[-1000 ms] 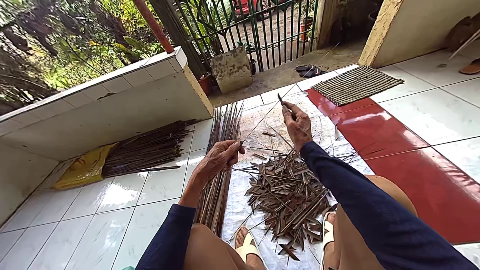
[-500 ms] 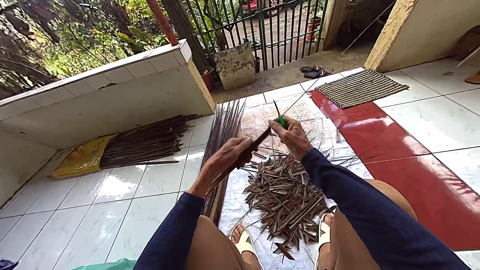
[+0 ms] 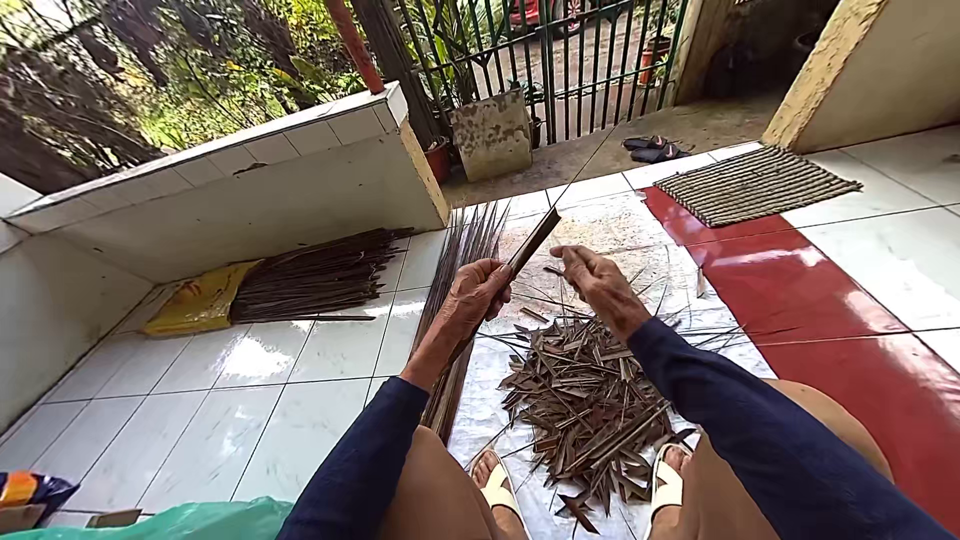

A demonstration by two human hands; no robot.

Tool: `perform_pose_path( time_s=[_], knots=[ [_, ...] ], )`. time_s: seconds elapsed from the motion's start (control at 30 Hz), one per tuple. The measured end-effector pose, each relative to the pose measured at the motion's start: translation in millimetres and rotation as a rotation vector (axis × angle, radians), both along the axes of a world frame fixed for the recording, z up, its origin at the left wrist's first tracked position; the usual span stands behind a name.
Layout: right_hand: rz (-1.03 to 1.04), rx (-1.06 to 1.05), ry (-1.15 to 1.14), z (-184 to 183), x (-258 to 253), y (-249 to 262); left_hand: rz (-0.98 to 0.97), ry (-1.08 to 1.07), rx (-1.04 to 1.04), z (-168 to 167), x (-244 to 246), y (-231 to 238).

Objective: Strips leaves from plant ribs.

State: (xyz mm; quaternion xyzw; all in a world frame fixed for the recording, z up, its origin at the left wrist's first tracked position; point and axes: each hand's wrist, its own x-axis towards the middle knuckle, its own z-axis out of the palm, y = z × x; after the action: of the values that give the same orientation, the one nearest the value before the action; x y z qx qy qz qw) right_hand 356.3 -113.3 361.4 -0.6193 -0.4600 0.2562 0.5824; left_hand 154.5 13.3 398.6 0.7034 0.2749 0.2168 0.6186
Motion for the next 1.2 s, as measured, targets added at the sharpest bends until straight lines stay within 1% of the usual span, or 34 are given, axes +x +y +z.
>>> perform_pose_path(
  time_s=[0.13, 0.23, 0.4, 0.57, 0.73, 0.87, 1.2],
  knots=[
    [0.1, 0.037, -0.068, -8.5, -22.6, -4.5, 0.003, -0.029, 0.062, 0.2, 3.4, -2.8],
    [0.126, -0.001, -0.062, -7.9, -30.2, -5.0, 0.002, -0.048, 0.082, 0.7, 5.8, -5.2],
    [0.126, 0.007, -0.027, -5.6, -32.9, -2.5, -0.011, -0.088, 0.079, 1.6, 9.9, -9.9],
    [0.135, 0.049, -0.043, -10.2, -29.6, 0.7, -0.007, -0.095, 0.096, 3.1, 11.2, -10.3],
    [0.122, 0.076, -0.051, -10.8, -30.3, 0.2, 0.01, -0.106, 0.059, 7.8, 12.0, -14.3],
    [0.118, 0.074, -0.09, -4.3, -32.1, -3.1, 0.028, -0.106, -0.02, 11.7, 12.5, -17.7],
    [0.157, 0.093, -0.125, -2.1, -32.5, -4.6, -0.075, -0.146, -0.159, 9.3, 4.4, -11.8]
  ],
)
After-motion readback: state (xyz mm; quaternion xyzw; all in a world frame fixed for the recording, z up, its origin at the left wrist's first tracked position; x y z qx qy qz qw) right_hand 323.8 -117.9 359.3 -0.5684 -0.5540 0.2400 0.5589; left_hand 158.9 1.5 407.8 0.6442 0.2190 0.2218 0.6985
